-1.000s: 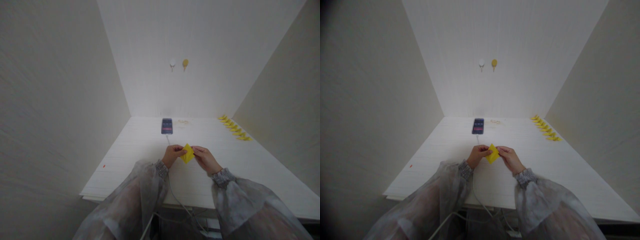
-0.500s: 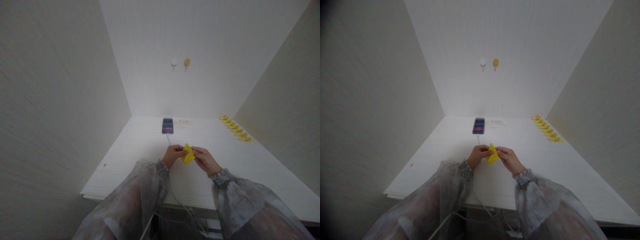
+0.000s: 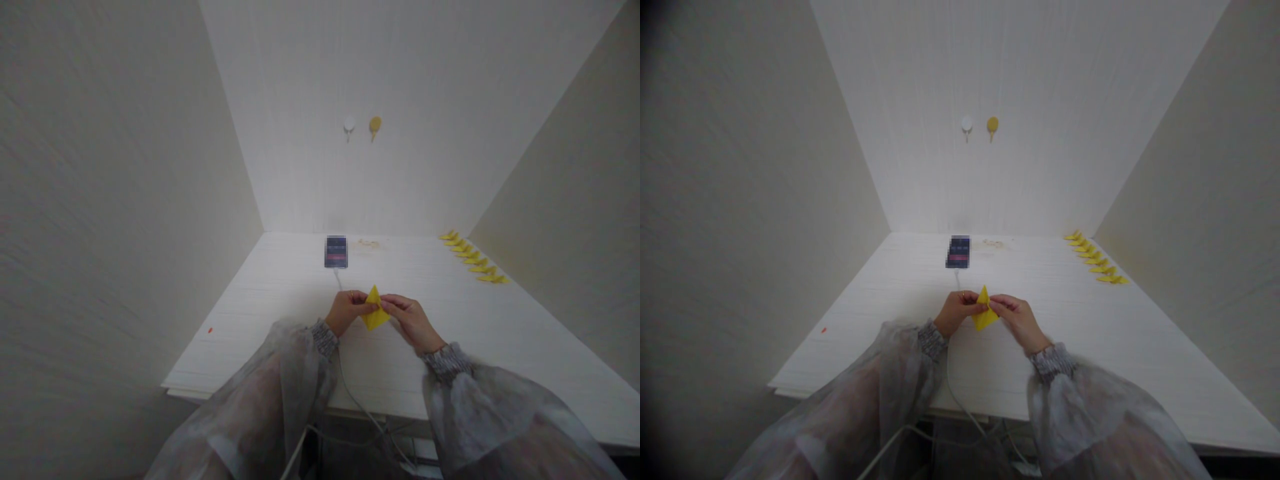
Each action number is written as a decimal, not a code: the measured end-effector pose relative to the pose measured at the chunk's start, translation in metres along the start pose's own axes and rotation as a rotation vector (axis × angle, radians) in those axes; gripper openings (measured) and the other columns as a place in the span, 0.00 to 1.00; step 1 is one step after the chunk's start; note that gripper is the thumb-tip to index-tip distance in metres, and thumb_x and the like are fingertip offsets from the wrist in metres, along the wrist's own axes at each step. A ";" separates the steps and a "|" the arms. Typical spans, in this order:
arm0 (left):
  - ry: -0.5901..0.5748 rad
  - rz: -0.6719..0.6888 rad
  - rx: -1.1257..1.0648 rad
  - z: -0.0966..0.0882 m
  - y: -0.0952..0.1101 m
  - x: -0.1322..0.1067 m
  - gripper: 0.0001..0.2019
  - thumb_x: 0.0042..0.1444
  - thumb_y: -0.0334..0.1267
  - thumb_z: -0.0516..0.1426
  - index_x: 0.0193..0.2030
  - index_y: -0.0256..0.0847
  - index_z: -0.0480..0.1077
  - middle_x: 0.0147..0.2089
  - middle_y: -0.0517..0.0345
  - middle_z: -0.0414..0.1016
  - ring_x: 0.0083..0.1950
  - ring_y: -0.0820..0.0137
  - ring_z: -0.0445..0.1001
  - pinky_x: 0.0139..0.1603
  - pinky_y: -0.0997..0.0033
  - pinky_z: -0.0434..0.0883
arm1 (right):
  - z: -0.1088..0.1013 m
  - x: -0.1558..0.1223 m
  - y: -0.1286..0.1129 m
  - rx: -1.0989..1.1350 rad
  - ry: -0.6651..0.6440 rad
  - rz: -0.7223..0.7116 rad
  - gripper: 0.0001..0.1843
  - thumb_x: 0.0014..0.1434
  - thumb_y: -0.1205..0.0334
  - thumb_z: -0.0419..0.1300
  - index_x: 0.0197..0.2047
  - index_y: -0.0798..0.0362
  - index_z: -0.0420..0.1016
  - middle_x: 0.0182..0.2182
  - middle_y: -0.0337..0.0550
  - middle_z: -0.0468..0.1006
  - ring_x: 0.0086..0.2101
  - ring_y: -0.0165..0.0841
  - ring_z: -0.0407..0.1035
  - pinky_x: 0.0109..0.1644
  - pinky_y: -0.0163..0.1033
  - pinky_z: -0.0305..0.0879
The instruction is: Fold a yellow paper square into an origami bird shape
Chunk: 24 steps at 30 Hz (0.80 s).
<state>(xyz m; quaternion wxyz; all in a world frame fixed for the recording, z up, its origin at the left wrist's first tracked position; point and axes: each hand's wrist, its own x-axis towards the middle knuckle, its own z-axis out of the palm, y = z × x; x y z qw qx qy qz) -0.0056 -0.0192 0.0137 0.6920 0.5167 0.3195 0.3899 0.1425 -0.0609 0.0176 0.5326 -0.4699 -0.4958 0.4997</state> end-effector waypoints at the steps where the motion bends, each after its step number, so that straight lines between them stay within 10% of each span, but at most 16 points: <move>1: 0.001 0.001 0.000 0.000 -0.001 0.001 0.16 0.29 0.40 0.64 0.27 0.32 0.71 0.26 0.56 0.72 0.26 0.74 0.68 0.31 0.73 0.65 | 0.000 0.000 -0.001 -0.028 0.011 -0.009 0.12 0.43 0.56 0.62 0.31 0.52 0.75 0.28 0.41 0.75 0.30 0.32 0.67 0.36 0.38 0.62; 24: -0.054 0.049 0.025 0.005 0.000 0.001 0.17 0.33 0.39 0.62 0.32 0.33 0.70 0.29 0.56 0.72 0.29 0.75 0.67 0.33 0.73 0.64 | -0.004 0.001 0.007 -0.304 0.069 -0.181 0.12 0.46 0.56 0.59 0.34 0.52 0.71 0.26 0.41 0.72 0.26 0.31 0.65 0.30 0.36 0.62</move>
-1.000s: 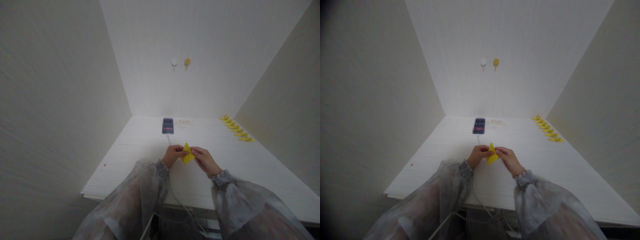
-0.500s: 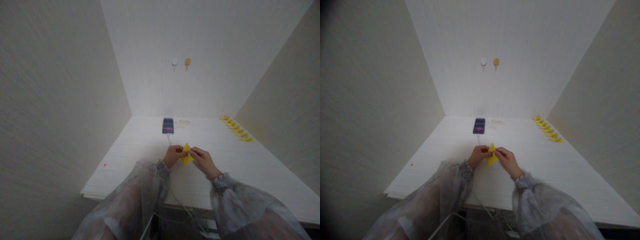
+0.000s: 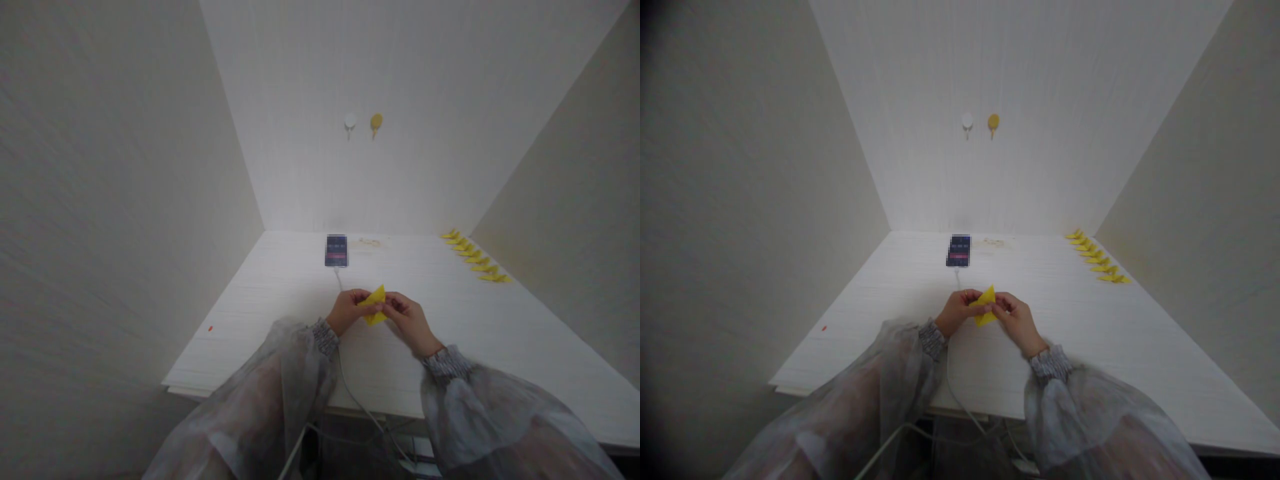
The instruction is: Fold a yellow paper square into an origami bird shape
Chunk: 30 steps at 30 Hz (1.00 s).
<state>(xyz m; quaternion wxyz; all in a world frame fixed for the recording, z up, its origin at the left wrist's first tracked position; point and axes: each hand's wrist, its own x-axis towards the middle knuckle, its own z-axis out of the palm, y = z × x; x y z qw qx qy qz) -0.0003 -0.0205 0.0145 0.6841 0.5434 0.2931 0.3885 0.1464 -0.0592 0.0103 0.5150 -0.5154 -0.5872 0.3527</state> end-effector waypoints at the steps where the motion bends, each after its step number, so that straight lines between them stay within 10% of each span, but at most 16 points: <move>1: -0.013 -0.006 -0.006 0.000 -0.001 0.000 0.17 0.32 0.38 0.63 0.32 0.33 0.70 0.29 0.56 0.72 0.29 0.74 0.67 0.33 0.73 0.64 | 0.000 0.000 -0.001 0.023 -0.001 0.016 0.12 0.45 0.56 0.59 0.34 0.52 0.71 0.25 0.40 0.72 0.26 0.30 0.64 0.29 0.35 0.62; 30: -0.065 -0.019 -0.069 -0.001 -0.006 0.005 0.18 0.27 0.34 0.64 0.29 0.33 0.67 0.28 0.59 0.71 0.29 0.75 0.68 0.35 0.71 0.64 | -0.003 0.000 -0.007 -0.240 0.029 -0.251 0.06 0.49 0.58 0.56 0.28 0.50 0.71 0.23 0.40 0.67 0.26 0.31 0.62 0.30 0.37 0.60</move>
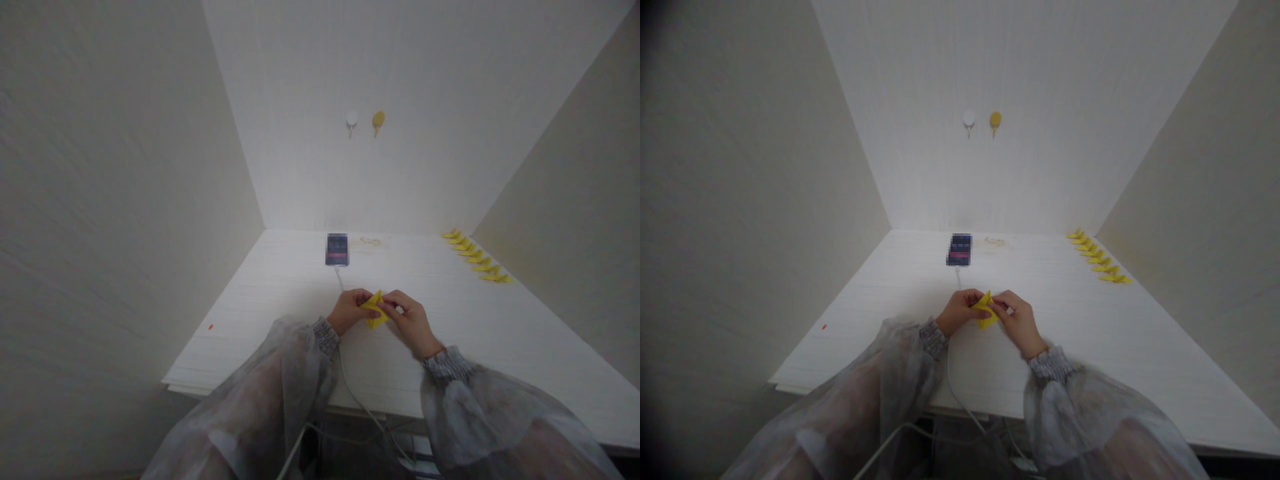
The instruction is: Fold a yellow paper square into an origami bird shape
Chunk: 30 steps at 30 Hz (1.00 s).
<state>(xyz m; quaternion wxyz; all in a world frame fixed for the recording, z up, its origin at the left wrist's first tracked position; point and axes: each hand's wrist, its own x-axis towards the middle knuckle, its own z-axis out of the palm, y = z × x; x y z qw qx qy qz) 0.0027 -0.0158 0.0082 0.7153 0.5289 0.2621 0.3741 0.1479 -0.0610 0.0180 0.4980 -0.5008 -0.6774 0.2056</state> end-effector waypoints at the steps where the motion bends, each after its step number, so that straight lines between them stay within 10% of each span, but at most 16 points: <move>1: -0.003 0.003 0.011 0.000 0.000 0.000 0.17 0.29 0.35 0.64 0.30 0.33 0.68 0.29 0.59 0.71 0.29 0.75 0.68 0.35 0.72 0.64 | 0.000 0.000 0.000 -0.001 0.004 0.003 0.06 0.49 0.58 0.56 0.27 0.50 0.71 0.23 0.40 0.67 0.26 0.31 0.62 0.30 0.37 0.60; 17: 0.241 0.244 0.886 0.009 0.009 -0.006 0.09 0.45 0.37 0.54 0.33 0.37 0.70 0.31 0.59 0.71 0.32 0.74 0.68 0.34 0.76 0.66 | -0.002 0.001 -0.003 -0.422 0.064 -0.078 0.09 0.53 0.62 0.50 0.29 0.54 0.70 0.26 0.43 0.73 0.29 0.34 0.65 0.34 0.38 0.61; 30: 0.221 0.401 1.085 0.018 0.012 -0.007 0.08 0.48 0.33 0.52 0.34 0.37 0.69 0.32 0.56 0.71 0.35 0.73 0.68 0.38 0.75 0.66 | -0.001 0.004 -0.009 -0.469 0.194 0.003 0.08 0.50 0.61 0.51 0.29 0.54 0.69 0.24 0.41 0.72 0.27 0.32 0.65 0.32 0.36 0.59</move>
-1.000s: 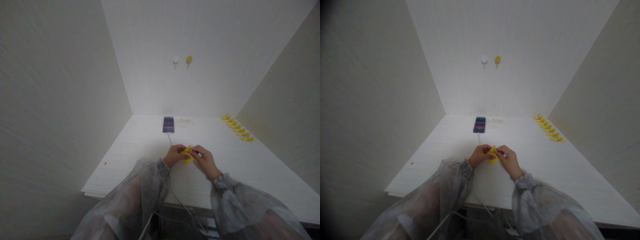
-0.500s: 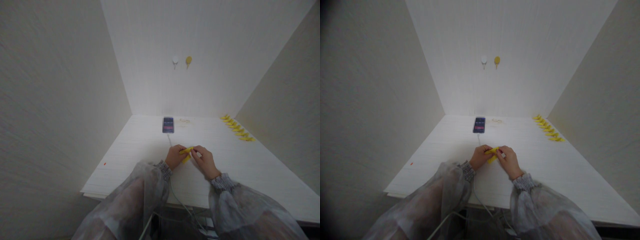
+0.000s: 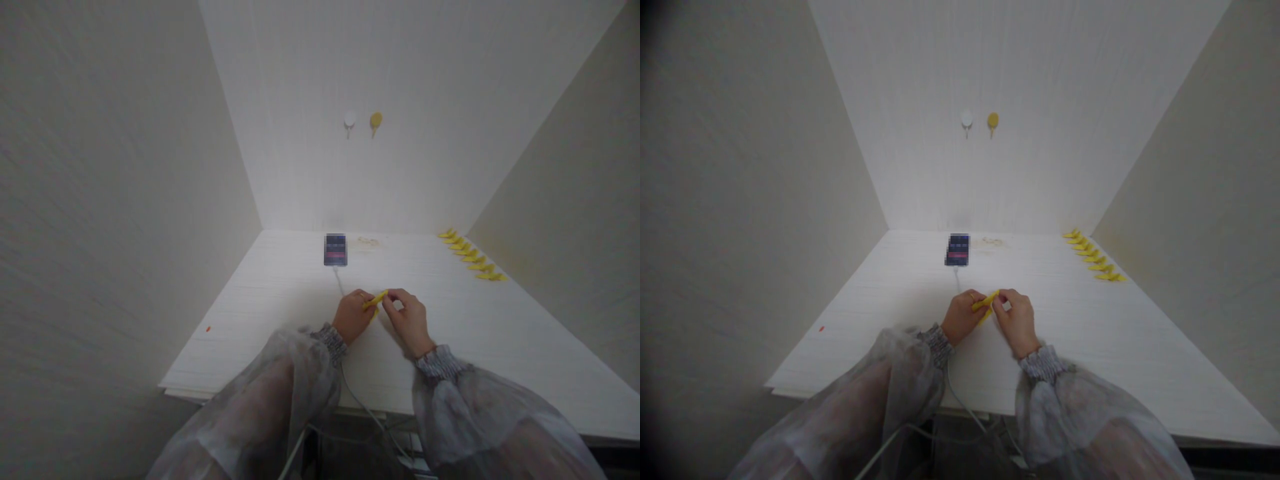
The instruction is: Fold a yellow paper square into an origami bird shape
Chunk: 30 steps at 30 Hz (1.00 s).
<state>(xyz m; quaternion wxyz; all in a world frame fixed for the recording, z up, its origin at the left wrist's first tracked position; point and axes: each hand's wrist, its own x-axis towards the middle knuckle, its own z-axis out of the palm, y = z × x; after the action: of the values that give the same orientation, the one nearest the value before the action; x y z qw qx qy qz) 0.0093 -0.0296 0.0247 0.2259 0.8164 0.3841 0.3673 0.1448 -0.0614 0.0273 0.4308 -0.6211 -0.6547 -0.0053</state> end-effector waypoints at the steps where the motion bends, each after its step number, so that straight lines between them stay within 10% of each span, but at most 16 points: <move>1: -0.003 0.009 0.012 0.000 0.001 0.000 0.08 0.48 0.33 0.52 0.34 0.37 0.69 0.32 0.56 0.71 0.34 0.73 0.68 0.38 0.75 0.66 | 0.000 0.000 -0.001 -0.006 0.019 0.022 0.07 0.50 0.61 0.51 0.28 0.54 0.69 0.24 0.41 0.72 0.26 0.32 0.65 0.31 0.36 0.59; 22: -0.054 0.025 0.086 0.000 0.004 -0.003 0.09 0.47 0.31 0.51 0.35 0.38 0.69 0.34 0.56 0.71 0.35 0.73 0.68 0.40 0.74 0.66 | 0.002 0.003 -0.002 0.022 0.016 0.119 0.12 0.50 0.62 0.50 0.32 0.55 0.73 0.27 0.44 0.75 0.28 0.34 0.66 0.31 0.38 0.62; 30: -0.187 -0.382 -0.527 0.006 -0.019 -0.006 0.13 0.40 0.39 0.58 0.34 0.34 0.71 0.30 0.57 0.72 0.31 0.72 0.69 0.33 0.73 0.66 | -0.001 0.004 0.004 0.487 -0.051 0.187 0.14 0.54 0.58 0.50 0.40 0.54 0.69 0.31 0.43 0.74 0.34 0.32 0.67 0.41 0.40 0.63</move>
<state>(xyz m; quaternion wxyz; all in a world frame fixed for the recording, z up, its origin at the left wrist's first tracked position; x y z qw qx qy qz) 0.0024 -0.0233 0.0064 0.5282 0.6734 0.3995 0.3286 0.1490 -0.0579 0.0276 0.5495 -0.5568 -0.5871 0.2081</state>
